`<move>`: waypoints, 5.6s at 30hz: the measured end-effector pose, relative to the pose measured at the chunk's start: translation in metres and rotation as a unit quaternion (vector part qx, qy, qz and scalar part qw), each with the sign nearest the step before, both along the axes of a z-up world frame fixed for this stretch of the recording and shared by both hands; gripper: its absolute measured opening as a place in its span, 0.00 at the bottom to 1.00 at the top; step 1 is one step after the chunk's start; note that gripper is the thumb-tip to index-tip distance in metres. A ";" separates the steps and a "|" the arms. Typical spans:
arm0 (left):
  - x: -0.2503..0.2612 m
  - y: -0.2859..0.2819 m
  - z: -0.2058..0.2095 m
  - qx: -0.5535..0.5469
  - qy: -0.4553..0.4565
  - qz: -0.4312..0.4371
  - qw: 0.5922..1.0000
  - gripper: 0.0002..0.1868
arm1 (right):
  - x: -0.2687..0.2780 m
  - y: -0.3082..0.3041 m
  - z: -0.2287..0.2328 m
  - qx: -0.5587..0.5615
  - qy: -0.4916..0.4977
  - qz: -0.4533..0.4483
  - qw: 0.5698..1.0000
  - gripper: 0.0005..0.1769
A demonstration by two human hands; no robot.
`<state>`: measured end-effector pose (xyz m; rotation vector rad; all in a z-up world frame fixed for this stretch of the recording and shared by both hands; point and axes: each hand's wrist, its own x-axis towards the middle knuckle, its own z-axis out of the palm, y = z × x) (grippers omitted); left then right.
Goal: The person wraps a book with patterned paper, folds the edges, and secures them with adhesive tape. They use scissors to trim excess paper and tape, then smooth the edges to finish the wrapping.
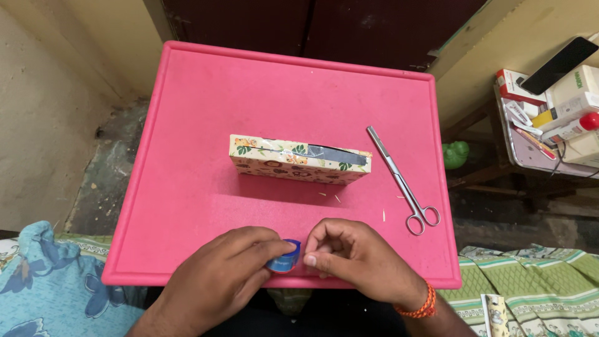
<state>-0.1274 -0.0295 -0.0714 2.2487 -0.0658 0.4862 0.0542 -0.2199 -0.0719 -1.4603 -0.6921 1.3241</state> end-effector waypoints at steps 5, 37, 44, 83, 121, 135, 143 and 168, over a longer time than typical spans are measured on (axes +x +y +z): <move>-0.003 -0.005 0.001 0.038 -0.043 0.021 0.998 0.23 | 0.000 0.002 0.009 0.002 -0.002 -0.028 1.000 0.08; -0.009 -0.006 -0.010 -0.105 -0.064 0.065 0.990 0.17 | 0.012 0.007 0.034 0.052 0.008 0.045 0.998 0.07; -0.008 -0.007 -0.002 -0.067 -0.056 0.047 0.995 0.21 | 0.005 0.002 0.021 0.033 0.001 -0.025 0.999 0.06; -0.018 -0.024 0.003 -0.137 -0.159 0.041 0.977 0.14 | 0.014 0.022 0.014 0.055 0.008 0.040 0.998 0.08; 0.108 0.035 0.041 0.089 0.025 0.095 0.991 0.15 | 0.077 0.116 0.158 -0.147 -0.584 0.314 0.734 0.10; 0.109 0.040 0.015 0.178 -0.111 0.093 0.973 0.12 | 0.091 0.105 0.143 -0.095 -0.578 0.278 0.761 0.09; 0.110 0.041 0.012 0.151 -0.150 0.094 0.973 0.18 | 0.091 0.106 0.151 -0.119 -0.559 0.273 0.774 0.11; 0.109 0.053 0.015 0.099 -0.105 0.031 0.989 0.14 | 0.113 0.108 0.154 0.041 -0.506 0.313 0.802 0.03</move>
